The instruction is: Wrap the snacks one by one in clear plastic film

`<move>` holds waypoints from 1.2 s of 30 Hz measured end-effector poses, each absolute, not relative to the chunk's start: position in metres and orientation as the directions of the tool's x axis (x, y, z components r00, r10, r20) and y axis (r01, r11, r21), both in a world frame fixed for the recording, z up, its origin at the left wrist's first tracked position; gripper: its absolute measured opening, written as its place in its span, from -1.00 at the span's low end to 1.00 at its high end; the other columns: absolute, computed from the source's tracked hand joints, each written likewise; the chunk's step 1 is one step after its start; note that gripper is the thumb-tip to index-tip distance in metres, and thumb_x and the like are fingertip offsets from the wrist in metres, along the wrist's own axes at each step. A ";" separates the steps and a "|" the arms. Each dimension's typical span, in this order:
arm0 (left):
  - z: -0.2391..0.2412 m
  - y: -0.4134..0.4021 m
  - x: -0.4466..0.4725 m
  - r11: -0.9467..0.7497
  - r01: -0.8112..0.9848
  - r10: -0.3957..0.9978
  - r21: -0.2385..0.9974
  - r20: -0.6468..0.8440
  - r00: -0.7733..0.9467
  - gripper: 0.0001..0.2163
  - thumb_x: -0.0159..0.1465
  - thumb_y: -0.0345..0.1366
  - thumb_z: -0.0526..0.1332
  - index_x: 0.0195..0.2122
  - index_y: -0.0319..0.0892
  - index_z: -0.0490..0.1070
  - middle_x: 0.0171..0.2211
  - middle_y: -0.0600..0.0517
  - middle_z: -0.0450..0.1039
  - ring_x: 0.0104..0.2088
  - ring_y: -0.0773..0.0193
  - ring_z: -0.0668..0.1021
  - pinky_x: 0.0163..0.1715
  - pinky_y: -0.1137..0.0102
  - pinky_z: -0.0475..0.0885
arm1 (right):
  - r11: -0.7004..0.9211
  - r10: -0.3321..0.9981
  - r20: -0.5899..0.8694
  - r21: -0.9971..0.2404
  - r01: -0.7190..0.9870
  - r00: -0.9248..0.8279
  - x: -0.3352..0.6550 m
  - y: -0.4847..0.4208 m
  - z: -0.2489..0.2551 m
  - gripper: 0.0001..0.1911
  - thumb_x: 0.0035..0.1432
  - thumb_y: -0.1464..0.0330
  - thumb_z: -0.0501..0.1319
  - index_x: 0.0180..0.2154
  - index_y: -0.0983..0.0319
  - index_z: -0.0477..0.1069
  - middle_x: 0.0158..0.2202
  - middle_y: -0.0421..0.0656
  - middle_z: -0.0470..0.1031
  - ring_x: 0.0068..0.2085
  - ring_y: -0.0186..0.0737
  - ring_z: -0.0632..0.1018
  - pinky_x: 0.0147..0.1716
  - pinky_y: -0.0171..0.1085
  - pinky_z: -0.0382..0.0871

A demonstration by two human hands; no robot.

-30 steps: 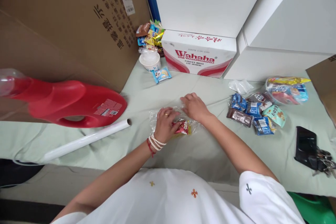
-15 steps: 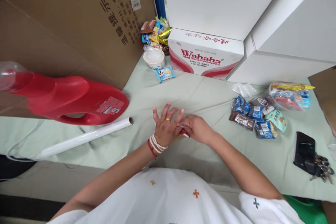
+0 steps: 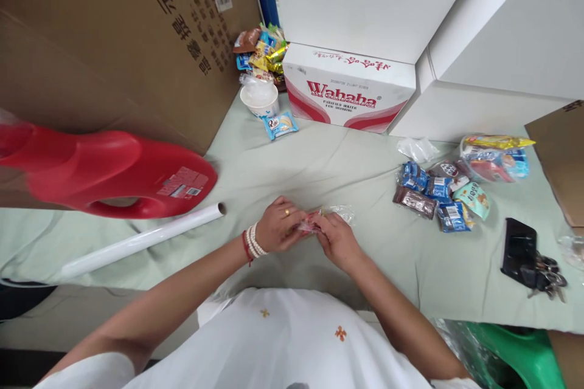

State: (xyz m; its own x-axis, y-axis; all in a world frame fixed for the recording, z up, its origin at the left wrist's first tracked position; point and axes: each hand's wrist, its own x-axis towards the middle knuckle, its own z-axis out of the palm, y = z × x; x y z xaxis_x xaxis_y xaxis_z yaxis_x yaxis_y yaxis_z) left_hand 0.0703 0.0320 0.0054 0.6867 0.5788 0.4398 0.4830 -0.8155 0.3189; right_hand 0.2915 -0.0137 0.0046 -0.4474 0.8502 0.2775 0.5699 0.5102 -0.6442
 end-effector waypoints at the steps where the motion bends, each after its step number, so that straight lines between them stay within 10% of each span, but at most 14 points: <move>1: 0.007 0.029 0.064 -0.827 0.469 0.562 0.310 0.435 0.704 -0.81 0.34 -0.27 0.11 -0.11 -0.17 0.45 -0.43 0.00 0.51 -0.40 0.20 0.50 -0.21 0.21 0.30 | 0.501 0.858 0.271 -0.627 0.596 -0.436 0.292 -0.014 0.004 -0.62 0.37 0.48 0.10 0.17 0.14 0.38 -0.27 -0.10 0.48 -0.24 -0.13 0.45 -0.26 -0.22 0.39; 6: 0.002 -0.015 0.031 -0.825 0.507 0.563 0.249 0.305 0.768 -0.71 0.33 -0.44 0.09 0.04 -0.21 0.44 -0.47 0.01 0.49 -0.43 0.21 0.49 -0.30 0.26 0.30 | 0.564 0.817 0.278 -0.568 0.599 -0.505 0.292 -0.016 -0.001 -0.56 0.35 0.52 0.04 0.09 0.07 0.53 -0.34 -0.15 0.37 -0.29 -0.18 0.37 -0.29 -0.26 0.34; 11: 0.000 -0.046 0.014 -0.427 0.689 0.892 0.585 0.148 0.427 -0.71 0.44 -0.22 0.03 0.05 -0.15 0.45 -0.37 0.01 0.51 -0.41 0.24 0.54 -0.36 0.36 0.40 | 0.520 0.819 0.174 -0.630 0.577 -0.547 0.291 -0.017 -0.004 -0.50 0.30 0.54 0.02 0.07 0.03 0.58 -0.28 -0.13 0.37 -0.22 -0.17 0.37 -0.22 -0.22 0.39; 15: 0.002 -0.037 0.026 0.018 0.821 0.995 0.570 0.067 -0.068 -0.58 0.31 -0.05 0.23 0.10 -0.18 0.45 -0.05 -0.19 0.47 -0.08 0.02 0.55 -0.08 0.13 0.49 | 0.494 0.830 0.141 -0.636 0.593 -0.540 0.288 -0.016 -0.004 -0.52 0.32 0.50 0.03 0.07 0.05 0.58 -0.28 -0.11 0.37 -0.22 -0.15 0.37 -0.23 -0.20 0.39; 19: 0.004 -0.038 0.039 -0.076 0.854 0.997 0.514 0.014 0.080 -0.82 0.07 -0.23 0.41 -0.33 -0.15 0.54 0.13 -0.22 0.42 0.28 -0.32 0.30 0.15 -0.16 0.31 | 0.511 0.826 0.184 -0.644 0.569 -0.533 0.288 -0.015 -0.004 -0.53 0.34 0.50 0.04 0.07 0.02 0.58 -0.27 -0.11 0.36 -0.22 -0.13 0.36 -0.23 -0.19 0.37; 27: 0.045 -0.034 0.054 0.410 0.109 0.902 0.906 -0.420 0.098 -0.66 0.14 -0.18 0.30 -0.53 -0.09 0.09 -0.62 0.20 0.25 -0.54 0.32 0.50 -0.44 0.40 0.42 | 0.541 0.811 0.196 -0.610 0.579 -0.551 0.286 -0.014 -0.007 -0.53 0.32 0.53 0.04 0.04 0.06 0.60 -0.30 -0.12 0.36 -0.25 -0.16 0.36 -0.23 -0.20 0.36; 32: 0.041 -0.004 0.088 0.407 -0.073 0.904 0.911 -0.390 0.174 -0.88 0.18 -0.24 0.24 -0.37 -0.18 0.40 -0.47 0.03 0.54 -0.42 0.28 0.59 -0.35 0.35 0.50 | 0.588 0.772 0.244 -0.627 0.512 -0.587 0.289 -0.016 -0.001 -0.51 0.31 0.54 0.01 0.07 0.07 0.57 -0.11 -0.06 0.51 -0.13 -0.09 0.45 -0.13 -0.12 0.43; 36: 0.026 0.001 0.101 0.108 0.338 0.977 0.935 -0.162 0.137 -0.75 0.27 -0.42 0.10 -0.20 -0.15 0.58 -0.33 -0.02 0.64 -0.30 0.23 0.63 -0.21 0.31 0.51 | 0.519 0.800 0.272 -0.761 0.389 -0.534 0.306 -0.020 0.007 -0.53 0.38 0.45 0.00 0.20 0.04 0.42 0.07 -0.05 0.53 0.05 -0.07 0.52 0.06 -0.02 0.44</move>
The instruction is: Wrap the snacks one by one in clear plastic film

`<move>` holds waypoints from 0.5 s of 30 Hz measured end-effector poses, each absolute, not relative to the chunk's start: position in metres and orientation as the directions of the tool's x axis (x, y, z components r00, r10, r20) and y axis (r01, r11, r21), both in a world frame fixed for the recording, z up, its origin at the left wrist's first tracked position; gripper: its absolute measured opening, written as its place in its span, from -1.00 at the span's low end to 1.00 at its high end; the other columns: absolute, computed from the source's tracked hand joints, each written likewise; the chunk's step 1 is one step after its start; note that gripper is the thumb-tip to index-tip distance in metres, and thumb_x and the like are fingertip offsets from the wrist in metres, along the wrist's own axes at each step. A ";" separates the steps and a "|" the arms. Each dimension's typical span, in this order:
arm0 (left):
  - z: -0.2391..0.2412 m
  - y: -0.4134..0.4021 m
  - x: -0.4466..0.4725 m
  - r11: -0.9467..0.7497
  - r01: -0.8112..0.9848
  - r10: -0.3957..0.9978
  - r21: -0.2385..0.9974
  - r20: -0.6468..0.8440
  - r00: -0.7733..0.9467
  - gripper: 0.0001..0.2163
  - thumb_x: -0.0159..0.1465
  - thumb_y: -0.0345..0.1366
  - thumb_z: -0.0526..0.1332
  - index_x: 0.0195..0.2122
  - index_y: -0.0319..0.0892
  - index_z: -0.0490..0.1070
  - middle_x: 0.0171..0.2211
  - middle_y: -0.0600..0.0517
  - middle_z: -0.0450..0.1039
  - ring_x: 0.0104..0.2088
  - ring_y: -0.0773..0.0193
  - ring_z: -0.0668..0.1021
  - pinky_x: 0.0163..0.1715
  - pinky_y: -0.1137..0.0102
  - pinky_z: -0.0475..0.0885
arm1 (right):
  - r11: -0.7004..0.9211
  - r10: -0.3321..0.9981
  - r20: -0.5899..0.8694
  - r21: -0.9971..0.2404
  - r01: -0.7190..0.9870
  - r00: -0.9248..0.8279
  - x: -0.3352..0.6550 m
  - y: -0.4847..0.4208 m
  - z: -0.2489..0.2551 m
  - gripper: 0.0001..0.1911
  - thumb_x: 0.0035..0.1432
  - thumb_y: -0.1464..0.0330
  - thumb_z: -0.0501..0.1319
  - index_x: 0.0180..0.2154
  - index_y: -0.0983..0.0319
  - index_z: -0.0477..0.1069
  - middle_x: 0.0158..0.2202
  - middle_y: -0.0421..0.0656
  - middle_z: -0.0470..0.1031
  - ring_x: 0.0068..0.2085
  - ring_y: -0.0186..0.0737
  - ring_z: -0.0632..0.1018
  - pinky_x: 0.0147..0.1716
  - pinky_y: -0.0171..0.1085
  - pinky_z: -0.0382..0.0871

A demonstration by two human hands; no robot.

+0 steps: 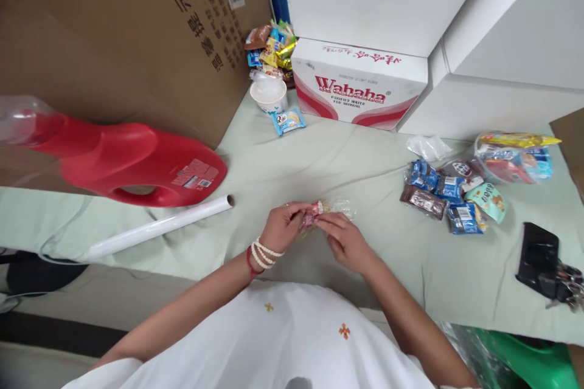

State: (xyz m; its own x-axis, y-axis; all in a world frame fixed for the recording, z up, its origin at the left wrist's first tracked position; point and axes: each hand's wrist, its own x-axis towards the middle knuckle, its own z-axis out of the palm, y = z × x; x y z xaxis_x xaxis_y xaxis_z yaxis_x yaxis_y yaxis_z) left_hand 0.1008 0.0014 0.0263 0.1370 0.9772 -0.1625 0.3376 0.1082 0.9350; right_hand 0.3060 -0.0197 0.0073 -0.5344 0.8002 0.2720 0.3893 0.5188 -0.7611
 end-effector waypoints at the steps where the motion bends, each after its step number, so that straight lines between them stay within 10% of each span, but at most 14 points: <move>1: 0.025 0.000 0.102 0.012 0.457 0.983 0.889 -0.094 0.156 -0.71 0.26 -0.47 0.10 -0.17 -0.11 0.61 -0.27 -0.01 0.66 -0.25 0.22 0.64 -0.16 0.30 0.50 | 0.456 0.855 0.254 -0.783 0.423 -0.452 0.311 -0.019 0.007 -0.56 0.40 0.41 0.01 0.20 0.04 0.41 0.04 -0.05 0.54 0.03 -0.08 0.54 0.05 -0.03 0.45; 6: 0.026 -0.001 0.105 -0.134 0.778 0.988 0.614 0.024 0.151 -0.67 0.27 -0.38 0.23 0.04 -0.02 0.55 0.00 -0.04 0.58 -0.12 0.15 0.62 -0.17 0.29 0.50 | 0.097 0.969 0.237 -0.611 0.786 0.065 0.326 -0.002 -0.007 -0.54 0.30 0.18 0.23 0.17 0.20 0.43 0.10 0.13 0.38 0.12 0.17 0.39 0.11 0.20 0.35; 10: 0.021 0.005 0.101 -0.020 0.875 0.999 0.483 -0.020 0.034 -0.56 0.06 -0.16 0.44 -0.02 -0.15 0.56 0.13 -0.24 0.44 0.11 -0.17 0.48 0.01 0.03 0.45 | 0.091 0.990 0.138 -0.521 0.849 -0.021 0.326 0.015 -0.009 -0.77 0.23 0.27 0.28 -0.11 0.23 0.54 0.21 0.16 0.29 0.27 0.30 0.21 0.19 0.26 0.22; 15: 0.024 0.007 0.105 -0.028 0.874 0.982 0.484 -0.149 0.114 -0.85 0.15 -0.18 0.35 -0.37 -0.13 0.48 -0.20 -0.12 0.54 -0.06 -0.01 0.54 -0.13 0.21 0.42 | 0.191 0.978 0.061 -0.649 0.736 -0.200 0.305 0.009 0.019 -0.79 0.40 0.35 0.08 -0.18 0.17 0.50 -0.17 -0.06 0.50 -0.18 -0.12 0.52 -0.14 -0.17 0.43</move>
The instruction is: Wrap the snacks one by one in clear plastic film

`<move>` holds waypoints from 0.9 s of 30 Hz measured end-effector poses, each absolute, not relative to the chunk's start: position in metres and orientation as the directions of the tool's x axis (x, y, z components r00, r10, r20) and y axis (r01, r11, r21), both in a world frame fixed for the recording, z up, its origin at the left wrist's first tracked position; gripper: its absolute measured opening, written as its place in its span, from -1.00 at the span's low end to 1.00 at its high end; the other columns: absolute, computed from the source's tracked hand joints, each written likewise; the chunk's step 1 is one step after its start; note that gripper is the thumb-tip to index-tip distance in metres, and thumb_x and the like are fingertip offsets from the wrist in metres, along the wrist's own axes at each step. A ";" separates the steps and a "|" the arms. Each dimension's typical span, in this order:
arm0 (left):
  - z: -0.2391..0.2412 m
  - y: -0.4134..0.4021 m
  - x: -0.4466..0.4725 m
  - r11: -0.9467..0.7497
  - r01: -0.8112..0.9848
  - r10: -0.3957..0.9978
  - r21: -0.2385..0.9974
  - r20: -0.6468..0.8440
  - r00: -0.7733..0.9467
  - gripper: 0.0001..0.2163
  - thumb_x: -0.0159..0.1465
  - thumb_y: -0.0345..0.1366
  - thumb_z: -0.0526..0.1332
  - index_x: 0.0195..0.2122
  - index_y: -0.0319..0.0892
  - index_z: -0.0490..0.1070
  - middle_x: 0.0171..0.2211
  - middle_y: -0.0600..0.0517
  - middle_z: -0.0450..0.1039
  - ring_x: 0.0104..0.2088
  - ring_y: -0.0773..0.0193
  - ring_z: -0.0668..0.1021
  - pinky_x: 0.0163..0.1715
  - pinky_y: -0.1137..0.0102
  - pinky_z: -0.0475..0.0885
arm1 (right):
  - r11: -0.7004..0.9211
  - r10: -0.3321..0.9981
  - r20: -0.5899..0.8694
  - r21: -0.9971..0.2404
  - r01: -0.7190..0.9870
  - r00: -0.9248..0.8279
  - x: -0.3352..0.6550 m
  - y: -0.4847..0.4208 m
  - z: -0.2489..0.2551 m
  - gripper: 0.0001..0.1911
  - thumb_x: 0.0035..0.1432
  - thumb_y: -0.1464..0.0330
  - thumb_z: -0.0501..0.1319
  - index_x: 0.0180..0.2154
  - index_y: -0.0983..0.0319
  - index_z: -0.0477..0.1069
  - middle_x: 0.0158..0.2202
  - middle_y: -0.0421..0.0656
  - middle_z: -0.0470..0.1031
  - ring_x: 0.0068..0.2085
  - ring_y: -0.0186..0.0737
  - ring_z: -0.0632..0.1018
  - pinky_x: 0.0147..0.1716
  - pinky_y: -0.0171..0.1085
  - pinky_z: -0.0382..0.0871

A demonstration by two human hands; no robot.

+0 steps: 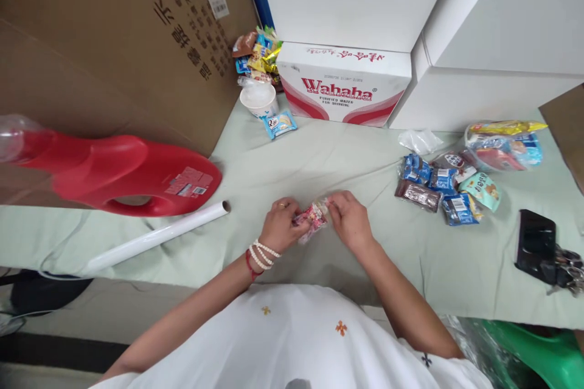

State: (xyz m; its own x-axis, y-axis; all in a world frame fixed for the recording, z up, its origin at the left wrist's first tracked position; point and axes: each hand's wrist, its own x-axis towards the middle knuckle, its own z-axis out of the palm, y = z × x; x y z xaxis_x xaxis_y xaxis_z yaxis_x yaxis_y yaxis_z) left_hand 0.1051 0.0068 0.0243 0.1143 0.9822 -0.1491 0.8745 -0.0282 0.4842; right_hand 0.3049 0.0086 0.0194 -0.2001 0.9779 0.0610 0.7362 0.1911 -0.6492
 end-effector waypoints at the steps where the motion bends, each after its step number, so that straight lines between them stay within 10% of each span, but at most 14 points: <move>1: 0.027 0.007 0.107 -0.015 0.874 0.972 0.486 -0.198 0.127 -0.85 0.18 -0.17 0.32 -0.37 -0.13 0.46 -0.32 -0.06 0.52 -0.18 0.06 0.55 -0.22 0.28 0.39 | 0.236 0.963 0.056 -0.643 0.728 -0.263 0.298 0.003 0.024 -0.76 0.42 0.35 0.06 -0.19 0.17 0.50 -0.24 -0.09 0.50 -0.25 -0.15 0.51 -0.20 -0.20 0.42; 6: 0.038 0.012 0.105 0.106 0.867 0.927 0.487 -0.364 0.091 -0.78 0.28 -0.13 0.19 -0.45 -0.11 0.36 -0.54 0.07 0.41 -0.46 0.22 0.46 -0.44 0.37 0.15 | 0.412 0.902 0.135 -0.556 0.722 -0.411 0.271 -0.033 0.021 -0.64 0.43 0.41 0.00 0.13 0.22 0.44 0.06 0.09 0.51 -0.01 0.03 0.50 0.02 0.00 0.45; 11: 0.034 0.015 0.104 0.178 0.816 0.939 0.550 -0.343 0.026 -0.66 0.30 -0.03 0.13 -0.55 -0.09 0.21 -0.60 0.12 0.29 -0.51 0.27 0.35 -0.45 0.38 0.11 | 0.470 0.880 0.249 -0.569 0.675 -0.404 0.265 -0.054 0.008 -0.17 0.36 0.19 0.20 0.46 0.34 -0.10 0.33 0.28 0.24 0.32 0.22 0.30 0.23 0.24 0.33; 16: 0.037 0.015 0.112 0.186 0.686 0.927 0.704 -0.357 0.114 -0.60 0.32 0.08 0.04 -0.53 -0.08 0.21 -0.60 0.12 0.24 -0.51 0.26 0.35 -0.46 0.38 0.21 | 0.403 0.915 0.266 -0.623 0.670 -0.303 0.268 -0.059 0.006 -0.36 0.42 0.38 0.06 0.45 0.12 -0.01 0.31 0.13 0.33 0.34 0.02 0.35 0.26 0.12 0.36; 21: 0.050 0.009 0.098 0.360 0.288 0.863 0.887 -0.434 0.260 -0.45 0.25 0.33 0.03 -0.37 -0.11 0.38 -0.38 0.01 0.44 -0.29 0.14 0.52 -0.47 0.35 0.49 | 0.044 0.982 0.138 -0.839 0.542 0.133 0.328 -0.032 0.015 -0.59 0.44 0.21 0.05 0.23 0.11 0.37 0.17 0.01 0.51 0.17 -0.03 0.53 0.18 0.03 0.45; 27: 0.029 -0.016 0.047 0.443 0.270 0.877 0.855 -0.476 0.066 -0.43 0.17 0.35 0.16 -0.37 -0.13 0.46 -0.35 -0.02 0.50 -0.25 0.13 0.55 -0.35 0.32 0.58 | -0.177 0.790 -0.024 -0.966 0.191 0.613 0.505 0.055 0.056 -0.54 0.44 0.21 -0.03 0.31 0.06 0.19 0.16 -0.01 0.47 -0.02 -0.15 0.63 -0.09 -0.07 0.60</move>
State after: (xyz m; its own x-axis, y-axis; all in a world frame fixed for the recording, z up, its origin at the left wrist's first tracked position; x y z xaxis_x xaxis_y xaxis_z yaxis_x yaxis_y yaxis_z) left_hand 0.0466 -0.0165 0.0294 0.0663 0.8770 -0.4760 0.2700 0.4435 0.8546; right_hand 0.5052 0.0553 0.0556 0.6130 0.7897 -0.0235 0.1906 -0.1767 -0.9656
